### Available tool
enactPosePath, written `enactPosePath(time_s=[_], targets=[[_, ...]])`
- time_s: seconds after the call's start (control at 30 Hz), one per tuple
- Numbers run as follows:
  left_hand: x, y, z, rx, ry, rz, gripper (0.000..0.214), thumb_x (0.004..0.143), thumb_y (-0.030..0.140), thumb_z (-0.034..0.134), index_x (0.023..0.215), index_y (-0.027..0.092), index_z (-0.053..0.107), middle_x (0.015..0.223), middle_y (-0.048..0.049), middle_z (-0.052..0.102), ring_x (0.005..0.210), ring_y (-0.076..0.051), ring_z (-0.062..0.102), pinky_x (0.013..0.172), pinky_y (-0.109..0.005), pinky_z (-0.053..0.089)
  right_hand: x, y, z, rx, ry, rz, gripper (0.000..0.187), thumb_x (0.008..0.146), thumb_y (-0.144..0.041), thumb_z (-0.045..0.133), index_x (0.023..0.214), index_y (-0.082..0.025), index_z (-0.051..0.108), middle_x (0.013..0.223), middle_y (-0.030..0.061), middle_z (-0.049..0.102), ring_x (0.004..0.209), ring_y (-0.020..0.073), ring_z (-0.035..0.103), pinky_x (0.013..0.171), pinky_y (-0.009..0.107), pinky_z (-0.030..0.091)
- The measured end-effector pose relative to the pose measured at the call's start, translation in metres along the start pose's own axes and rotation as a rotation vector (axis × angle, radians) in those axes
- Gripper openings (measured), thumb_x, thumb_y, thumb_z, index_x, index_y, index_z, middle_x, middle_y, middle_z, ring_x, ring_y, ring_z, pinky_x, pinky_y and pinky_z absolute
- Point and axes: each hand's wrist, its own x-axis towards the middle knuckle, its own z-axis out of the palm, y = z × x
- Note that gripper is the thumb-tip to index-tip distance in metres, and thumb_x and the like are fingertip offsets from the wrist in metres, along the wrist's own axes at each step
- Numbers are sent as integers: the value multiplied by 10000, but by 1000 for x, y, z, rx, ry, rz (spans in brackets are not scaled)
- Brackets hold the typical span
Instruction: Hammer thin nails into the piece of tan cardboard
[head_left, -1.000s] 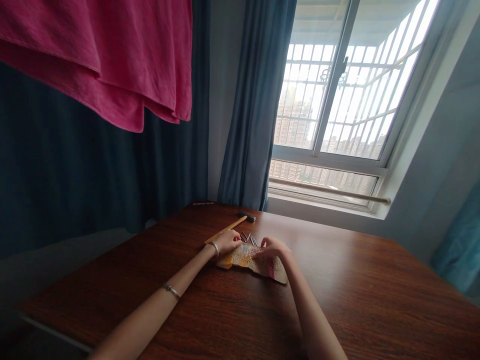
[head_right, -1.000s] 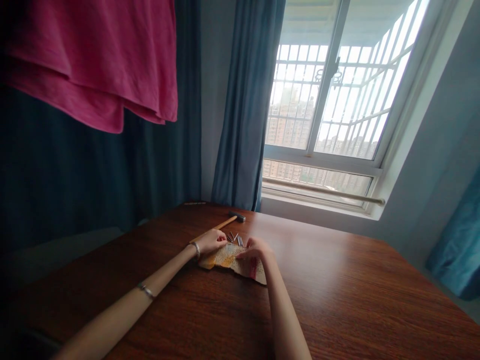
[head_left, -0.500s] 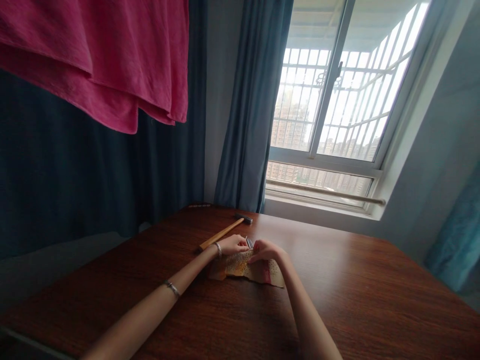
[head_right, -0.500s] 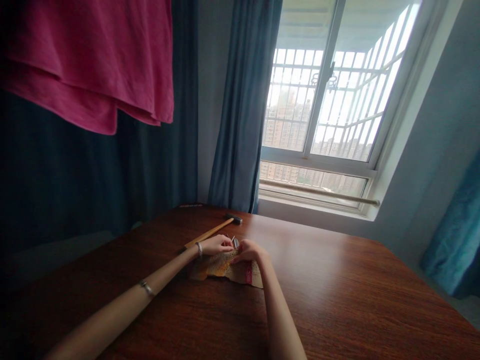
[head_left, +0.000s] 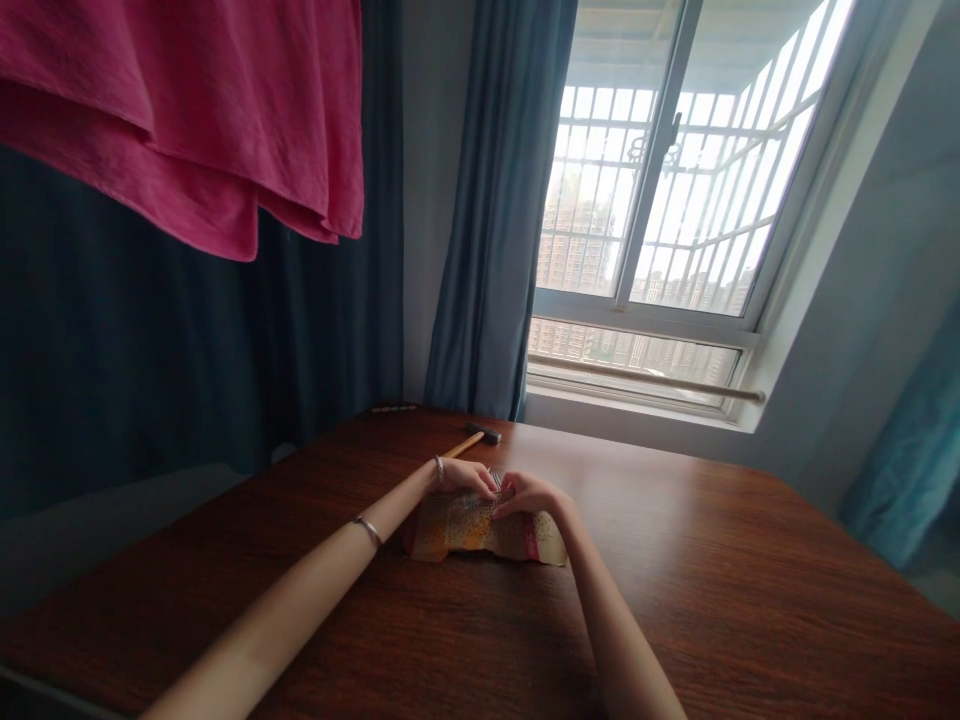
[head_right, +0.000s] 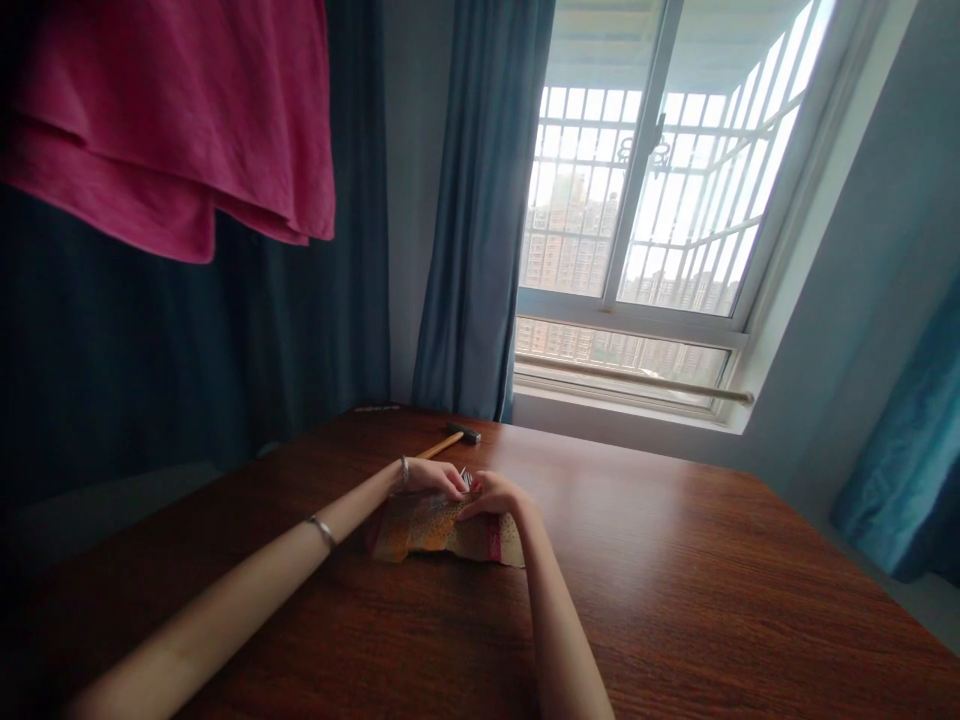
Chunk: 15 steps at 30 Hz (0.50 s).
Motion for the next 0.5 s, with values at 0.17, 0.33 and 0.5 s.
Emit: enactPosePath(time_s=[0.17, 0.33, 0.5], targets=[[-4, 2, 5, -36, 2, 45, 297, 626, 401, 707, 780, 147, 697, 633, 2, 613, 575, -113, 525, 591, -228, 415, 0, 3, -3, 14, -29, 20, 601, 469, -548, 746, 948, -210, 613, 821, -16, 613, 721, 140, 538, 544, 205, 366], [2, -2, 3, -20, -31, 34, 309, 609, 420, 716, 772, 159, 689, 639, 13, 592, 594, -113, 510, 592, -222, 390, -3, 7, -7, 51, -48, 21, 574, 466, -539, 756, 933, -232, 626, 845, -21, 610, 712, 129, 528, 551, 198, 367], [9, -4, 1, 58, 28, 75, 293, 593, 400, 737, 737, 151, 681, 637, 30, 563, 610, -92, 467, 603, -201, 348, -6, 13, -14, 109, -82, 18, 534, 511, -547, 732, 945, -252, 635, 778, -32, 587, 667, 117, 506, 540, 197, 361]])
